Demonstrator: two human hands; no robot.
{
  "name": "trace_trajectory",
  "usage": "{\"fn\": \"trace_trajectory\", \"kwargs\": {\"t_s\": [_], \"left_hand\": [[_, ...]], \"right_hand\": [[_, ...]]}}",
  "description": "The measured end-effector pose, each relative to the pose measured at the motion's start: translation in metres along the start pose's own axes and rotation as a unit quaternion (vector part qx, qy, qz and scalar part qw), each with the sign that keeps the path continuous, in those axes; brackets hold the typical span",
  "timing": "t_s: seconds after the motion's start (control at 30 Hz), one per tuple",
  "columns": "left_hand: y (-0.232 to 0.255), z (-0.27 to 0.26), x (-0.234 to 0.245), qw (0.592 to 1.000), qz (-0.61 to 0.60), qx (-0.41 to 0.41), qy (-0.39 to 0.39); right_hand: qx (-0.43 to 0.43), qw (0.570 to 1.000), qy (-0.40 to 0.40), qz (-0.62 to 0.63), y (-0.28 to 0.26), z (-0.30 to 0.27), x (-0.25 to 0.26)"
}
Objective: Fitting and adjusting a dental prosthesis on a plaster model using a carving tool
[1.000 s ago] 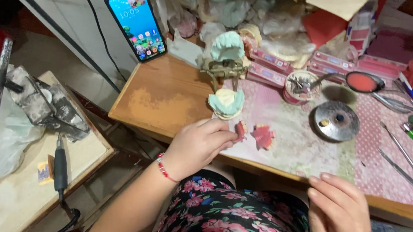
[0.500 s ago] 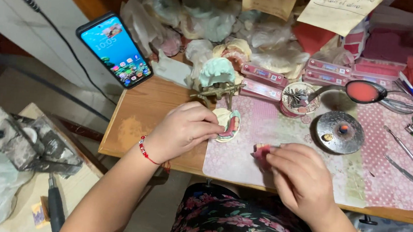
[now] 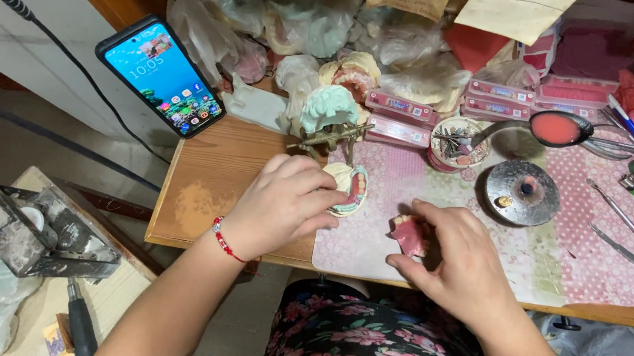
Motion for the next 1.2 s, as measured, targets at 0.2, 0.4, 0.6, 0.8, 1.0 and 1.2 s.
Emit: {"fn": "trace_trajectory", "kwargs": {"t_s": [0.2, 0.4, 0.6, 0.8, 1.0, 1.2], "left_hand": [[0.047, -0.005, 0.01, 0.99, 0.09, 0.104, 0.022], [0.083, -0.027, -0.015, 0.917, -0.289, 0.259, 0.09], [0.044, -0.063, -0.005, 0.861, -0.329, 0.325, 0.211], [-0.022, -0.096, 0.027, 0.771, -0.364, 0.455, 0.256], [-0.074, -0.107, 0.021, 0.889, -0.093, 0.417, 0.165], [-0.07, -0.096, 0.035, 0.903, 0.152, 0.402, 0.021]], "right_hand": [[-0.024, 0.999, 0.042, 0.011, 0.005, -0.009, -0.001], [0.164, 0.984, 0.025, 0.064, -0.053, 0.002, -0.008], [0.25, 0.965, -0.014, 0.079, -0.09, 0.028, -0.013], [0.023, 0.997, -0.071, -0.025, -0.035, 0.056, -0.003], [-0.085, 0.98, -0.182, -0.001, -0.021, 0.09, -0.018], [-0.067, 0.984, -0.163, 0.012, 0.004, 0.091, -0.045]]}}
Point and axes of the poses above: each hand's wrist, its own z-axis towards the middle knuckle, its own x-axis out of the back of the hand, y = z × x, the point moved 6 cm from there along z, towards the middle knuckle, and after that the axes turned 4 degrees about -y, right-handed, at the moved point
